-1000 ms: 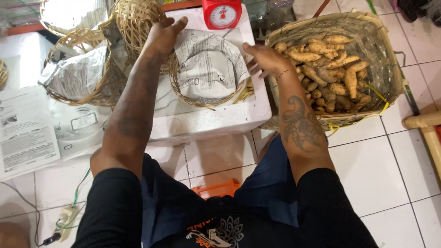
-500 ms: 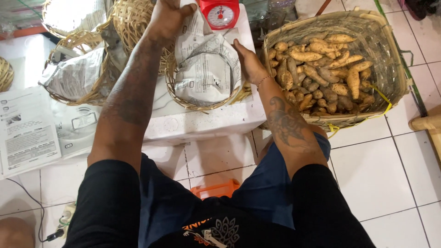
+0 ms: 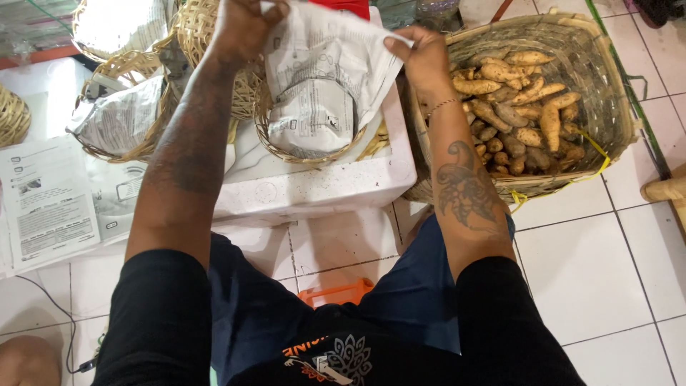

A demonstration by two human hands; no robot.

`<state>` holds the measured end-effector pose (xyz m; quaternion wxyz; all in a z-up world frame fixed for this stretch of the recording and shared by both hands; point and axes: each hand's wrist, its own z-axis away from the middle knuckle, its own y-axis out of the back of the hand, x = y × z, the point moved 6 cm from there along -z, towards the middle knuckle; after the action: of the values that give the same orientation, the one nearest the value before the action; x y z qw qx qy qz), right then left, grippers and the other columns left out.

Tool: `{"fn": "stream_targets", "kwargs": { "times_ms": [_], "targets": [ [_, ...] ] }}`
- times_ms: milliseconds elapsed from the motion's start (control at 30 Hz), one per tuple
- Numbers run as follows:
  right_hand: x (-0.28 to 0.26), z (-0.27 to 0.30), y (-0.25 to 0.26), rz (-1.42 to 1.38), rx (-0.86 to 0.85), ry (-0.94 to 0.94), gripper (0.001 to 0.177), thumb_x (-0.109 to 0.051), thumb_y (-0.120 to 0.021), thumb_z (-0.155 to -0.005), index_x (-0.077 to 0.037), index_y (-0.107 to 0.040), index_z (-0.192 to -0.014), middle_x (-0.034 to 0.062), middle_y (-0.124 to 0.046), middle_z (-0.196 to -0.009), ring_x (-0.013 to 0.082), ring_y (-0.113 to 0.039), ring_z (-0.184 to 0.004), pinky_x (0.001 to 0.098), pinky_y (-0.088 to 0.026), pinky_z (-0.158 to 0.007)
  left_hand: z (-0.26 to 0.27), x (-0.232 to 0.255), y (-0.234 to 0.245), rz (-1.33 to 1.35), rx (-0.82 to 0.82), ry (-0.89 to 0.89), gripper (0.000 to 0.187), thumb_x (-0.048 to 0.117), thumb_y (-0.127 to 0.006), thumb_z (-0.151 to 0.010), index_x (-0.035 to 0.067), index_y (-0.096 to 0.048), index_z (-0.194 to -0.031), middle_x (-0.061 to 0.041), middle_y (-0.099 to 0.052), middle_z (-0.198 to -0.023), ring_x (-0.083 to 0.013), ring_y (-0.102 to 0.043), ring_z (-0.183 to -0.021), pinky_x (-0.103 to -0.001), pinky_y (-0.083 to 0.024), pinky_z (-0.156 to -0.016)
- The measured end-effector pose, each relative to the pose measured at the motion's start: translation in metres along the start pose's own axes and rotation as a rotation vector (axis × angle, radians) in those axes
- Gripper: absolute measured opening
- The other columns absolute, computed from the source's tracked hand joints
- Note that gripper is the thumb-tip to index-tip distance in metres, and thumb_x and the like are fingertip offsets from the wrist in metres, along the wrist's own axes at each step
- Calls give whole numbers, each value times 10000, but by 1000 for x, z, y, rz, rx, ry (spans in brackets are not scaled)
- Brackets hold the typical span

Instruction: Wrapping sweet potatoes in newspaper and placing them into woven baskets

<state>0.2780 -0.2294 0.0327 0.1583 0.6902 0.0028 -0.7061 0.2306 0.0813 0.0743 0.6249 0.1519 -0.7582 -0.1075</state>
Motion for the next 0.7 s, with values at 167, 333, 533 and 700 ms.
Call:
{"fn": "stream_targets", "kwargs": {
  "times_ms": [167,333,533,700],
  "targets": [
    [-28,12,22,-65,-29,248,96,-62,-772,-961,-151,-739,-980,-3,-765,-967,95,-712,-870,227,-640,-784,15,11,20,133,-35,-265,314,63,-685,-1119,94,-402,-1252,-205,-629,-1195,-350,-759,-986,-427,-720,-787],
    [-45,27,19,-12,-54,669,90,-36,-819,-986,-75,-746,-1020,56,-746,-967,140,-685,-867,277,-607,-772,27,17,30,126,38,-395,279,-64,-746,-1101,99,-539,-1010,-39,-693,-932,-192,-755,-894,-319,-657,-748],
    [-62,48,9,107,136,776,190,-4,-852,-947,-68,-673,-955,79,-677,-881,151,-586,-715,265,-488,-563,46,25,42,-81,291,-487,181,-64,-856,-1026,69,-736,-1053,-53,-793,-965,-103,-620,-615,-261,-500,-490],
    [-75,59,16,45,270,884,181,-4,-827,-954,-47,-651,-971,78,-665,-876,133,-575,-691,238,-479,-548,69,32,35,-67,399,-483,230,-40,-792,-1009,102,-658,-1128,-105,-760,-1009,-204,-659,-774,-336,-626,-678]
  ]
}}
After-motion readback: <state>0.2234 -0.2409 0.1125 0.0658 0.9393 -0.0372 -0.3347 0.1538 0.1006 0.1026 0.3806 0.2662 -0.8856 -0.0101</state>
